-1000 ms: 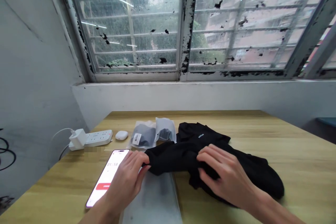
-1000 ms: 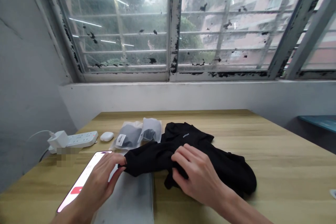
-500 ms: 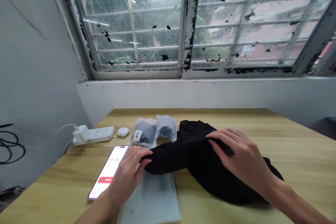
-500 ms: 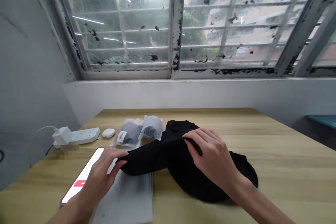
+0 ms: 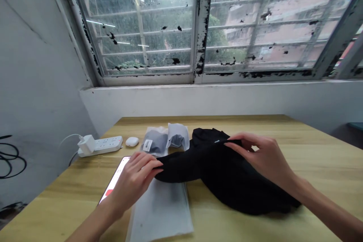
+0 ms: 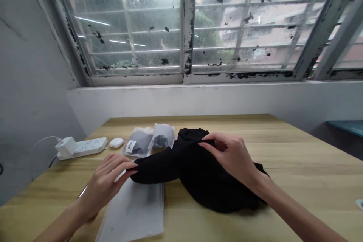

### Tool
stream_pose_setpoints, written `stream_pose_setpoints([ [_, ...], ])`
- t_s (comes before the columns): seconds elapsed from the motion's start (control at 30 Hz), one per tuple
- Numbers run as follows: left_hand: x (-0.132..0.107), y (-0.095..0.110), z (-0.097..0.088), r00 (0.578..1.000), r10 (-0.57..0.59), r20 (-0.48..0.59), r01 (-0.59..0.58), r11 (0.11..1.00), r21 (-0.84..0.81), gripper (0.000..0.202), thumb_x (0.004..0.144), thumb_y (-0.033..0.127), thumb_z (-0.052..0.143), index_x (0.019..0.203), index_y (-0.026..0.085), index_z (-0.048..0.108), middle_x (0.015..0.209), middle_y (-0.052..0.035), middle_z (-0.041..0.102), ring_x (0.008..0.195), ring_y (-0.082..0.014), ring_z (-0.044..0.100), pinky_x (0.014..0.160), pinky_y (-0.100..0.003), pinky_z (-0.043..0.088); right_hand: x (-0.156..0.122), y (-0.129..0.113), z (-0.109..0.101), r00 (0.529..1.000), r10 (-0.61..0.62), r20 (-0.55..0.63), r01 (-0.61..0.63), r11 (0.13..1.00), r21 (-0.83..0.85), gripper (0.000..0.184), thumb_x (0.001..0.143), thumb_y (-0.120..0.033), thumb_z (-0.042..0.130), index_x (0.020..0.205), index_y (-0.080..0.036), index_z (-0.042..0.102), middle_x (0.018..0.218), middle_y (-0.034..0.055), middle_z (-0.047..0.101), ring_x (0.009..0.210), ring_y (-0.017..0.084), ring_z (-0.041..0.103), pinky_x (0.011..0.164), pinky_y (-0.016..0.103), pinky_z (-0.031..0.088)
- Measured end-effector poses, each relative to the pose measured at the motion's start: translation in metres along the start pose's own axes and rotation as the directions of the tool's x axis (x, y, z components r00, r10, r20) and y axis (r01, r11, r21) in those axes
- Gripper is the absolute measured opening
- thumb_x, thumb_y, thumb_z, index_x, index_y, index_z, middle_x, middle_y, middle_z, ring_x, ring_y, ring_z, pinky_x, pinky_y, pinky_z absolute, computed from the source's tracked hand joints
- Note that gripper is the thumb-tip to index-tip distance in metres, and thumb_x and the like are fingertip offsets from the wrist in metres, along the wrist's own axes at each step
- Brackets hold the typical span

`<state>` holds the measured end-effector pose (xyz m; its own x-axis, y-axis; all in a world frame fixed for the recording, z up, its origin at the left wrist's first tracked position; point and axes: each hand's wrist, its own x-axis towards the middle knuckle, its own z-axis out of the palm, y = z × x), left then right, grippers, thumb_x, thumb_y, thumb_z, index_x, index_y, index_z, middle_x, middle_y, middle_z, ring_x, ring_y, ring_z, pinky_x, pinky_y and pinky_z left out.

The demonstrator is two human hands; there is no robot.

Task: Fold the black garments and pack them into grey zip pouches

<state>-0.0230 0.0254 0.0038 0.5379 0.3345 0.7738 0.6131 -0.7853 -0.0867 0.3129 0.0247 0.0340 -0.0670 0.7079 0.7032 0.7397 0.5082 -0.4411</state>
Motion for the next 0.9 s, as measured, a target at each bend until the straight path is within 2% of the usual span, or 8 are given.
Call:
stream_pose_setpoints([
  [0.13, 0.019, -0.006, -0.007, 0.996, -0.059, -0.065, 0.058, 0.998, -0.016, 0.015, 0.100, 0.016, 0.055, 0.092, 0.021, 0.066, 0.079, -0.0011, 0.071, 0.073, -0.0184, 0.066, 0.072, -0.031, 0.051, 0.014, -0.003, -0.015, 1.000, 0.009, -0.001, -0.009, 0.991, 0.137, 0.028, 0.091, -0.048, 0.062, 0.080, -0.025, 0.073, 0.066, 0.0015, 0.072, 0.057, 0.019, 0.066, 0.051, 0.029, 0.050],
  [0.27, 0.045, -0.006, -0.025, 0.961, -0.204, -0.186, 0.172, 0.970, -0.173, 0.013, 0.095, 0.015, 0.059, 0.091, 0.022, 0.069, 0.079, 0.0003, 0.072, 0.070, -0.0154, 0.066, 0.066, -0.026, 0.050, 0.026, -0.018, -0.033, 0.983, -0.037, -0.177, 0.074, 0.976, 0.207, 0.023, 0.085, -0.048, 0.071, 0.076, -0.027, 0.071, 0.069, 0.0015, 0.070, 0.063, 0.019, 0.065, 0.058, 0.030, 0.050],
  [0.37, 0.064, 0.001, -0.044, 0.867, -0.394, -0.306, 0.274, 0.888, -0.369, 0.011, 0.089, 0.019, 0.066, 0.081, 0.024, 0.071, 0.072, 0.0037, 0.069, 0.065, -0.0132, 0.064, 0.061, -0.023, 0.049, 0.030, -0.032, -0.043, 0.971, 0.199, -0.132, -0.120, 0.884, 0.452, 0.038, 0.069, -0.063, 0.082, 0.073, -0.027, 0.071, 0.063, 0.0000, 0.065, 0.053, 0.016, 0.057, 0.046, 0.027, 0.044],
  [0.43, 0.073, 0.005, -0.053, 0.799, -0.555, -0.229, 0.398, 0.775, -0.490, 0.009, 0.085, 0.024, 0.068, 0.077, 0.023, 0.071, 0.068, 0.0041, 0.068, 0.059, -0.0123, 0.061, 0.053, -0.021, 0.045, 0.032, -0.037, -0.043, 0.918, 0.390, 0.075, -0.355, 0.721, 0.596, 0.048, 0.057, -0.068, 0.086, 0.072, -0.026, 0.070, 0.059, -0.0017, 0.062, 0.048, 0.013, 0.054, 0.041, 0.024, 0.041],
  [0.5, 0.076, 0.003, -0.054, 0.741, -0.672, -0.008, 0.546, 0.609, -0.575, 0.013, 0.083, 0.034, 0.071, 0.076, 0.022, 0.071, 0.064, 0.0036, 0.067, 0.053, -0.0126, 0.059, 0.045, -0.021, 0.041, 0.031, -0.033, -0.037, 0.840, 0.471, 0.270, -0.528, 0.595, 0.606, 0.052, 0.053, -0.068, 0.088, 0.073, -0.025, 0.069, 0.060, -0.0018, 0.063, 0.048, 0.013, 0.056, 0.042, 0.023, 0.044],
  [0.57, 0.074, -0.004, -0.046, 0.696, -0.692, 0.194, 0.661, 0.510, -0.551, 0.020, 0.081, 0.041, 0.071, 0.077, 0.021, 0.072, 0.063, 0.0019, 0.069, 0.052, -0.0140, 0.060, 0.044, -0.021, 0.041, 0.028, -0.021, -0.023, 0.816, 0.455, 0.356, -0.577, 0.612, 0.540, 0.050, 0.057, -0.069, 0.085, 0.075, -0.024, 0.069, 0.064, -0.0006, 0.067, 0.052, 0.015, 0.059, 0.046, 0.024, 0.046],
  [0.7, 0.052, -0.022, -0.016, 0.729, -0.611, 0.307, 0.681, 0.609, -0.406, 0.023, 0.082, 0.042, 0.064, 0.076, 0.021, 0.072, 0.074, -0.0019, 0.074, 0.066, -0.0186, 0.066, 0.056, -0.026, 0.051, 0.013, 0.015, 0.015, 0.877, 0.324, 0.356, -0.443, 0.831, 0.336, 0.046, 0.072, -0.068, 0.071, 0.080, -0.023, 0.071, 0.070, 0.0030, 0.070, 0.064, 0.020, 0.062, 0.056, 0.030, 0.049],
  [0.9, 0.021, -0.032, 0.002, 0.743, -0.496, 0.449, 0.617, 0.768, -0.173, 0.034, 0.081, 0.032, 0.057, 0.109, 0.022, 0.072, 0.101, -0.0069, 0.078, 0.085, -0.0247, 0.070, 0.074, -0.036, 0.056, -0.011, 0.039, 0.040, 0.876, 0.236, 0.421, -0.353, 0.908, 0.227, 0.036, 0.079, -0.048, 0.065, 0.105, -0.023, 0.068, 0.066, -0.0014, 0.061, 0.062, 0.018, 0.059, 0.058, 0.032, 0.050],
])
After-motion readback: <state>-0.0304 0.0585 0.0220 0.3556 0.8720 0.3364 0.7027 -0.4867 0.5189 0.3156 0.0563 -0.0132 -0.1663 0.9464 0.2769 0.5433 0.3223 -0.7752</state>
